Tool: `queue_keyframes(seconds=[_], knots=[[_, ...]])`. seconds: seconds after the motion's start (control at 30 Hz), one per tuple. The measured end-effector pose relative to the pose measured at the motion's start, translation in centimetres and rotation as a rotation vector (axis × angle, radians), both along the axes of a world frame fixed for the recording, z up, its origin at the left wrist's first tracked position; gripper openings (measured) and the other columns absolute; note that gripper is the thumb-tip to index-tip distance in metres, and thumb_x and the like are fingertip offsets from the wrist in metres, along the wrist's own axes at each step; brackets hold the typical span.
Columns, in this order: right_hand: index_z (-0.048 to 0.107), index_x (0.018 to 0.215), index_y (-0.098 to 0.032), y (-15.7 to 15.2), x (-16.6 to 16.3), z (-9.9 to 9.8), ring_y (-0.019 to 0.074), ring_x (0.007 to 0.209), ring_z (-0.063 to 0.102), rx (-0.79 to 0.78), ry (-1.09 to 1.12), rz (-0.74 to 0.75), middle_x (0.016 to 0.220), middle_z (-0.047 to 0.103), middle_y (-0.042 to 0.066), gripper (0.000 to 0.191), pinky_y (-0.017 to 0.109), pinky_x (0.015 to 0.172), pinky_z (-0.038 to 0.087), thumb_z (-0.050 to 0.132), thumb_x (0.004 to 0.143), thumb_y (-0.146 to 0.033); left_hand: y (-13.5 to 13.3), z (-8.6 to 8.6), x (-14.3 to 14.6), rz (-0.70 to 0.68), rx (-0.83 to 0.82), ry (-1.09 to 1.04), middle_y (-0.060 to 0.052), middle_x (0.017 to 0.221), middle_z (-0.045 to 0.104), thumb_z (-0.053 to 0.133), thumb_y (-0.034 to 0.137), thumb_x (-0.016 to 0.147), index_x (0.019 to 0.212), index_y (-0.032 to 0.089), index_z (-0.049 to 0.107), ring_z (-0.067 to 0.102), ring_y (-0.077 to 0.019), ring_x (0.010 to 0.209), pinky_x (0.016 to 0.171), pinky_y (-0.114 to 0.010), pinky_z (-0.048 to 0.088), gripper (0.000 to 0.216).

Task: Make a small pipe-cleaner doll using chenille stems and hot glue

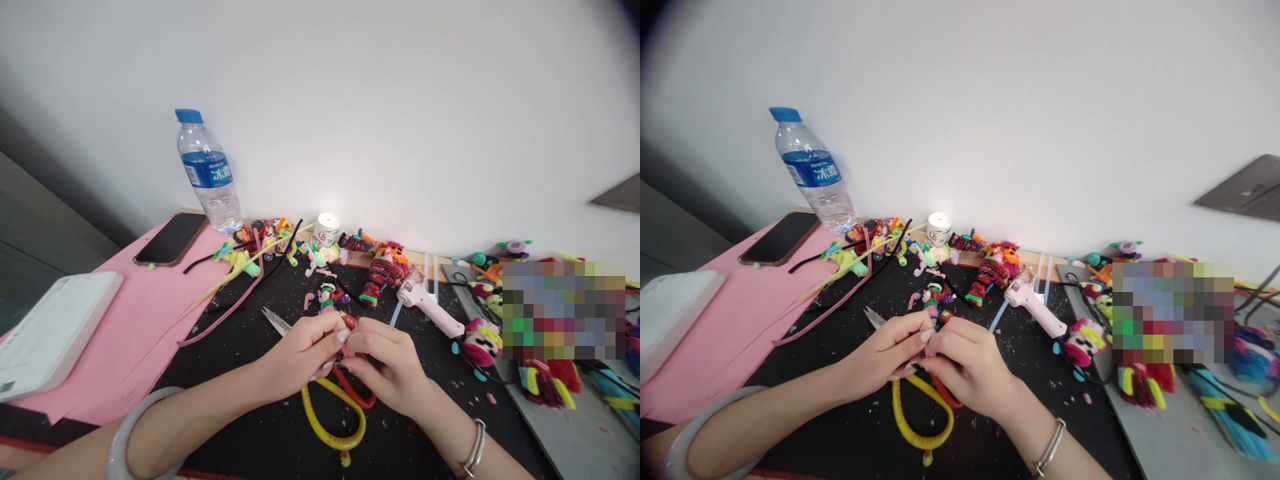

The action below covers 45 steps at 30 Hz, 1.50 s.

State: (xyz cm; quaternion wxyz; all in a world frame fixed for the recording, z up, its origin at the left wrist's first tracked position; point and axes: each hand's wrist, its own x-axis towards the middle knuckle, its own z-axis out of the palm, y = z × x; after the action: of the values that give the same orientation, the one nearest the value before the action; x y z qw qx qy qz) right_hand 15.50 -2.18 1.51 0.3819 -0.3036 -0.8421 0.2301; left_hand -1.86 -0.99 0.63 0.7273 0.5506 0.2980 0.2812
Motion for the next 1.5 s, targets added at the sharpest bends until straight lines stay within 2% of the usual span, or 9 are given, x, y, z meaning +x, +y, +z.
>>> queue_keyframes(seconds=[0.37,1.5], knots=[[0.056,0.075,-0.020,-0.13,-0.18,0.36,0.0135,0.059,0.050,-0.011,0.004,0.000,0.064,0.055,0.001,0.014,0.025,0.056,0.044,0.051,0.088,-0.024,-0.10,0.09,-0.02,-0.032,-0.052,-0.047,0.008,0.054,0.031,0.044,0.049,0.087,0.071,0.018,0.038,0.025,-0.0038,0.043,0.039,-0.016,0.017,0.035],[0.052,0.073,-0.019,-0.33,-0.38,0.24,0.0117,0.059,0.045,-0.075,0.050,0.032,0.064,0.051,-0.001,0.014,0.023,0.056,0.038,0.052,0.087,-0.018,-0.29,-0.24,-0.08,-0.059,-0.118,-0.110,0.008,0.055,0.033,0.045,0.043,0.088,0.072,0.018,0.037,0.024,-0.0022,0.042,0.039,-0.016,0.018,0.031]])
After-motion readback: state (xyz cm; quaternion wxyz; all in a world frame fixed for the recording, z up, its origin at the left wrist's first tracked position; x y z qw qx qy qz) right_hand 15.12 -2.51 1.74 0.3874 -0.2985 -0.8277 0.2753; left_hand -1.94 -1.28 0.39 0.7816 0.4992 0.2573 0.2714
